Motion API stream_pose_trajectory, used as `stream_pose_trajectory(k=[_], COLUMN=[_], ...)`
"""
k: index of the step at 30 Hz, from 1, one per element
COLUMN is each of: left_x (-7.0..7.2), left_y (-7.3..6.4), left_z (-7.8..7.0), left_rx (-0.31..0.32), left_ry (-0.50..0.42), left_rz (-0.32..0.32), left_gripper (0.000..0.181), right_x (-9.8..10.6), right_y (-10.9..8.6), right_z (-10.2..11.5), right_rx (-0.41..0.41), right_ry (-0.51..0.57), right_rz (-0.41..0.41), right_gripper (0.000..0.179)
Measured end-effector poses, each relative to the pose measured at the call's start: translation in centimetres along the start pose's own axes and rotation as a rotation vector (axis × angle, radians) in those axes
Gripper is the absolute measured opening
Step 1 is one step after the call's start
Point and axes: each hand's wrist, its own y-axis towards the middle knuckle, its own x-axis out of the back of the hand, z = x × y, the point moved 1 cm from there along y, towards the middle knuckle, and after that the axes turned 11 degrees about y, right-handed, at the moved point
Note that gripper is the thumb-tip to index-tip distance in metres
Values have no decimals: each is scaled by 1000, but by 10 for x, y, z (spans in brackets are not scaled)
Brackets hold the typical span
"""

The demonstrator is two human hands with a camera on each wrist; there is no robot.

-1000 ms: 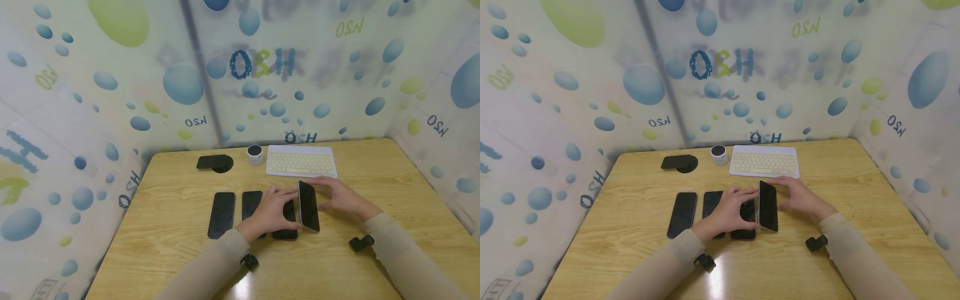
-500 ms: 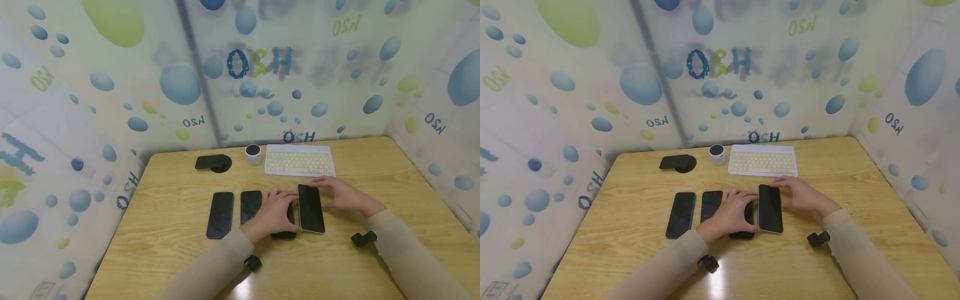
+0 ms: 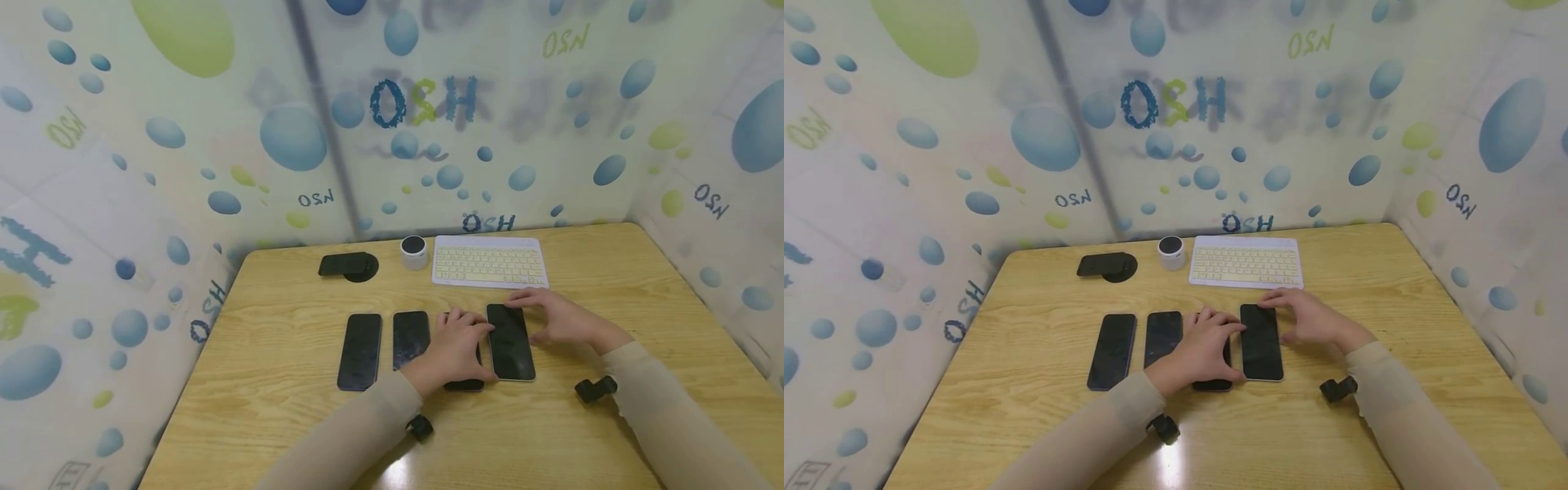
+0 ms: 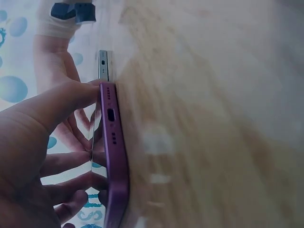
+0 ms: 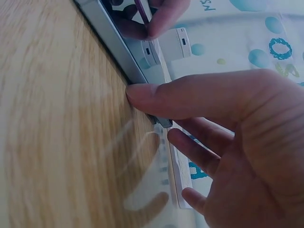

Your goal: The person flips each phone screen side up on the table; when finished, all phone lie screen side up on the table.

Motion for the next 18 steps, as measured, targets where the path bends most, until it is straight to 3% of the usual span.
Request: stream_pose_trajectory(k=[6,10,13,18], left_x=[4,3,5,10], left_y=[-1,-1,-4,-18], left_z=[-1,5,13,39], left_rx=[0,14,47,100], left_ry=[-19,-87,-166,-281], left_rz=[12,26,20,-38], left_gripper=[85,86,81,55], right_x=[2,0,-2,-5], right_y=[0,-4,-8,-20], right_z=[-1,-3,-4,-5], right_rx=[18,45,68,44], right_ry=[-19,-19,-13,-14], right_rz=[-2,-19,-54,-137], right_gripper=[74,74,67,51])
